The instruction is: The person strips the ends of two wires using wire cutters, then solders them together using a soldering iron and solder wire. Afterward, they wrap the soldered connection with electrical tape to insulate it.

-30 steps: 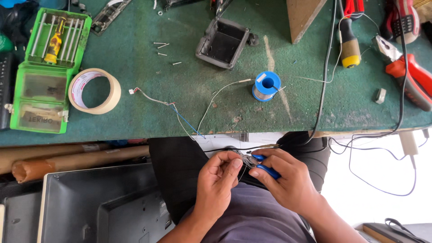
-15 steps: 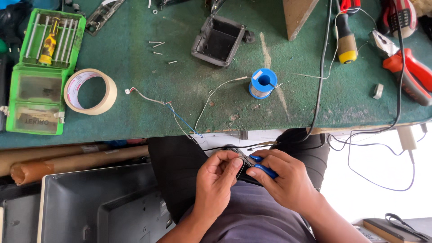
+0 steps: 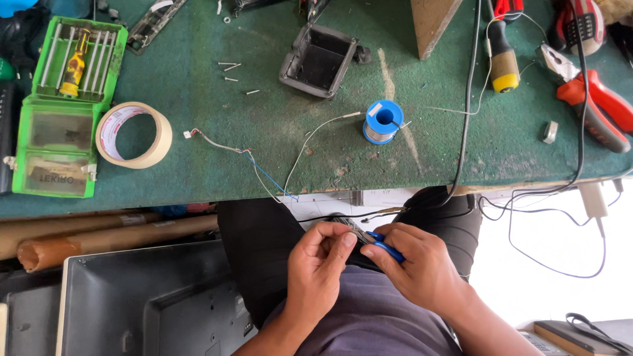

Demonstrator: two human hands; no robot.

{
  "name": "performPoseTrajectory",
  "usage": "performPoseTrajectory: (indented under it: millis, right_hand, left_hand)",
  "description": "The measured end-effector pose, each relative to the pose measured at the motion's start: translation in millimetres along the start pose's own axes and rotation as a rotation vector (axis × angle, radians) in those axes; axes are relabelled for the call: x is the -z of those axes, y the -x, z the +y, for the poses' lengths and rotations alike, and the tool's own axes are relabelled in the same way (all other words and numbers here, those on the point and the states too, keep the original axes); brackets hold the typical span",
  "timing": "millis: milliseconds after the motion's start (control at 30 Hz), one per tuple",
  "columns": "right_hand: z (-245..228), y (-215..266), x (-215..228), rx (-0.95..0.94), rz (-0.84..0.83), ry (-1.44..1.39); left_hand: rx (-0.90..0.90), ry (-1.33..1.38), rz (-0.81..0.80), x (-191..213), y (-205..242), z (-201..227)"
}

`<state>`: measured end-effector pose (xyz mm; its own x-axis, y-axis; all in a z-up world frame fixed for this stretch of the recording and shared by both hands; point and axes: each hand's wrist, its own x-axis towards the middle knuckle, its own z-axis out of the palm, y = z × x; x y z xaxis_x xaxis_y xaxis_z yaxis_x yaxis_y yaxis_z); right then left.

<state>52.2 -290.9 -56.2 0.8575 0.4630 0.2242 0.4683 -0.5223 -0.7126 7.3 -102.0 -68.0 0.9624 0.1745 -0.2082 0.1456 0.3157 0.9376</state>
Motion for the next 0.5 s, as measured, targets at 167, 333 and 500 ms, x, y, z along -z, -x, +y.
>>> performPoseTrajectory:
  millis: [167,333,500]
  right_hand:
    - [-4,1,4,0.004,-0.020,-0.005]
    - [-8,5,14,-0.011,-0.026,-0.056]
    - [15,-26,80,-0.746,0.588,-0.162]
  left_hand:
    - [-0.217,-0.294,-0.019,-2,3,19]
    - [-0.470,-0.591,-0.063,1,5,21]
    - [-0.765,-0.617,-0.268,-5,27,25]
